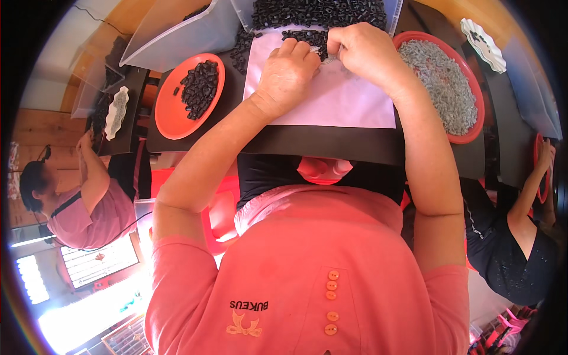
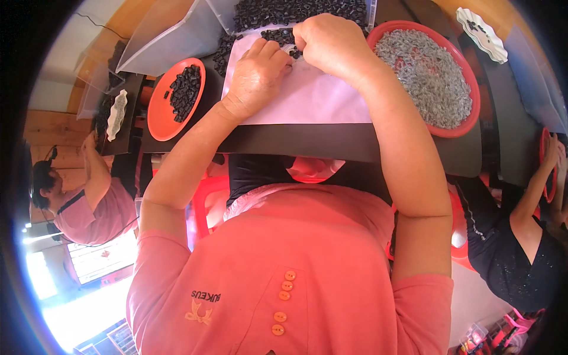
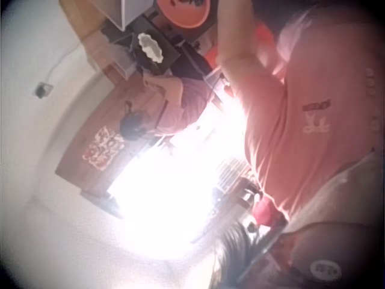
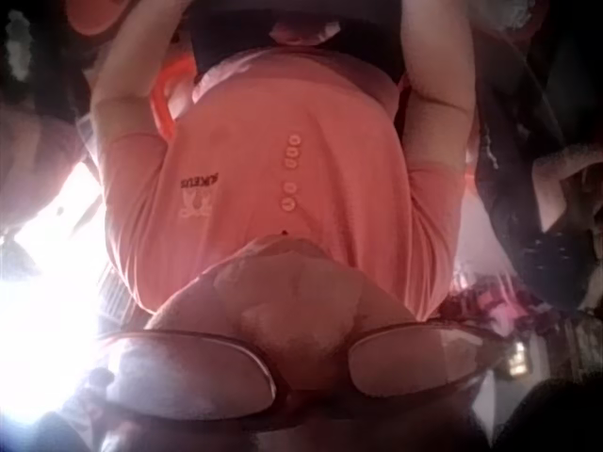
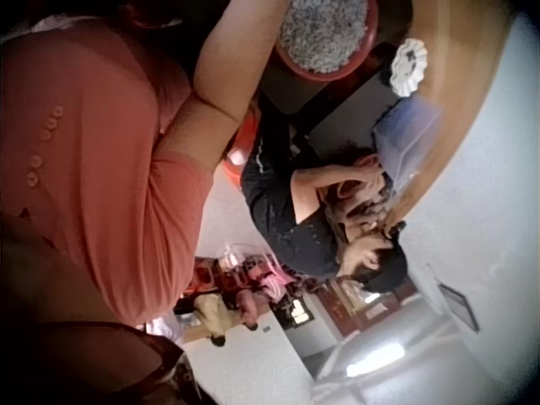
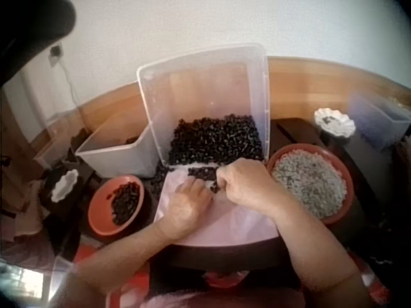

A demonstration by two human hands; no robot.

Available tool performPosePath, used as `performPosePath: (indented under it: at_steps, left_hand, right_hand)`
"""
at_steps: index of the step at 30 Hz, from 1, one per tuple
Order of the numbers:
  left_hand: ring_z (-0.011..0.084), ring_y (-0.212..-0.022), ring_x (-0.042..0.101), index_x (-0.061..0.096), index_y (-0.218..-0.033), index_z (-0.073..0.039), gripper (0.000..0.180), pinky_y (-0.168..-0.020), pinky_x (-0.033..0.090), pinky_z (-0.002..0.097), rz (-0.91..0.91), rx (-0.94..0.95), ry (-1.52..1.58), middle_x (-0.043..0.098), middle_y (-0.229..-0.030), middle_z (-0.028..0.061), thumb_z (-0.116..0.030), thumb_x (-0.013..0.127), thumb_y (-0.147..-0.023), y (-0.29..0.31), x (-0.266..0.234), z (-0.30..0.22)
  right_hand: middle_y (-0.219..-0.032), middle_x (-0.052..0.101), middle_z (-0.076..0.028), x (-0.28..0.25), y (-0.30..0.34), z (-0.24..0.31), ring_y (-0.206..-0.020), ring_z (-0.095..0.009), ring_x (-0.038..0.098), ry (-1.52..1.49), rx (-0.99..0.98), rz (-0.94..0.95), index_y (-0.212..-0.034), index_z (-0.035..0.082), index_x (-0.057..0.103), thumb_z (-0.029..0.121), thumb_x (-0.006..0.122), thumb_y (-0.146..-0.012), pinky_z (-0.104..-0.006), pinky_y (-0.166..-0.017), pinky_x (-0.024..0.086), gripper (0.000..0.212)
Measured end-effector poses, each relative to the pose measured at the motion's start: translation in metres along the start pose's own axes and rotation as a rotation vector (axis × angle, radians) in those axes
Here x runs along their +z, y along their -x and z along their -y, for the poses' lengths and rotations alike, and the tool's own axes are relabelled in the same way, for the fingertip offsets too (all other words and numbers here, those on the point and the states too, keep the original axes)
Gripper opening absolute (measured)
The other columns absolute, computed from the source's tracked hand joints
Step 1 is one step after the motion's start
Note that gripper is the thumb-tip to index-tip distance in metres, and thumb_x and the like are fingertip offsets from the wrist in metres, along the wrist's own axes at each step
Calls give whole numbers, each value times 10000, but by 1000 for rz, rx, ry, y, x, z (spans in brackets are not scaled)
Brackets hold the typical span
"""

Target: The person assembles small black components by hand, fitting smaller pieces into each part and placing them onto the paper on the table.

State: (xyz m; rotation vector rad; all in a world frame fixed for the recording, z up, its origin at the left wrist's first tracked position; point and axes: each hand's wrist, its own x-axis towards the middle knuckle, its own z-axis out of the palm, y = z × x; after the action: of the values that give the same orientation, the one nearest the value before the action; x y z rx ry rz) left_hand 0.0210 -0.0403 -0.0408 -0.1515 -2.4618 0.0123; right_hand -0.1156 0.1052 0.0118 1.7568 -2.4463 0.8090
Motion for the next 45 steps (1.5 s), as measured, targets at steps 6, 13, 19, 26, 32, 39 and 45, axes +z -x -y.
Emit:
performPosePath:
  at_steps: [6, 13, 19, 26, 32, 39, 45]
  left_hand:
    - [294, -873, 580, 660, -835, -74, 182, -731, 509, 412, -19, -48, 148, 585, -863, 68, -110, 784, -707, 1, -6, 2]
    - [291, -885, 584, 665, -837, -75, 200, -744, 502, 410, -5, -40, 101, 592, -856, 61, -138, 799, -703, -4, -1, -2]
    - [288, -889, 587, 678, -825, -80, 175, -760, 501, 417, -9, -19, 115, 599, -862, 56, -151, 792, -713, -12, 15, -15]
    - [266, -913, 591, 683, -822, -87, 84, -747, 493, 424, 55, 21, -85, 609, -898, 51, -124, 722, -758, -19, 24, -21]
    - [205, -795, 626, 694, -849, -39, 99, -684, 502, 352, 28, -171, 94, 652, -866, 62, -139, 693, -845, -31, 21, -7]
    - [185, -733, 617, 676, -958, 37, 174, -654, 498, 307, -4, -1045, 1588, 665, -829, 98, -128, 626, -986, -65, -29, 10]
    - [224, -799, 582, 639, -1001, 65, 215, -693, 489, 336, 60, -1054, 1924, 616, -886, 129, -124, 538, -1020, -56, -24, 7]
  right_hand:
    - [-810, 714, -152, 6, 1, 12, -797, -351, 695, 175, -68, 167, -842, 95, 744, 79, 605, -759, -477, -681, 525, 163]
    - [-786, 698, -157, 15, -1, -1, -799, -374, 667, 197, -4, 154, -827, 74, 703, 46, 561, -738, -492, -697, 494, 170]
    - [-841, 725, -127, 6, -4, -15, -804, -316, 694, 90, 37, -64, -906, 77, 726, 83, 615, -796, -440, -709, 525, 156]
    - [-834, 724, -108, 4, -7, -24, -815, -329, 689, 30, 15, -251, -918, 103, 715, 74, 649, -821, -446, -716, 524, 121]
    - [-771, 705, -84, 6, -11, -36, -712, -241, 677, -149, 5, -292, -898, 64, 707, 87, 679, -821, -365, -653, 520, 86]
    - [-871, 726, -124, 6, -13, -2, -747, -178, 699, -1131, 168, -303, -977, -46, 697, -44, 655, -904, -292, -680, 578, 84]
    - [-834, 704, -103, 8, -12, 0, -736, -178, 696, -1133, 68, -303, -966, -48, 673, -35, 641, -931, -296, -670, 582, 48]
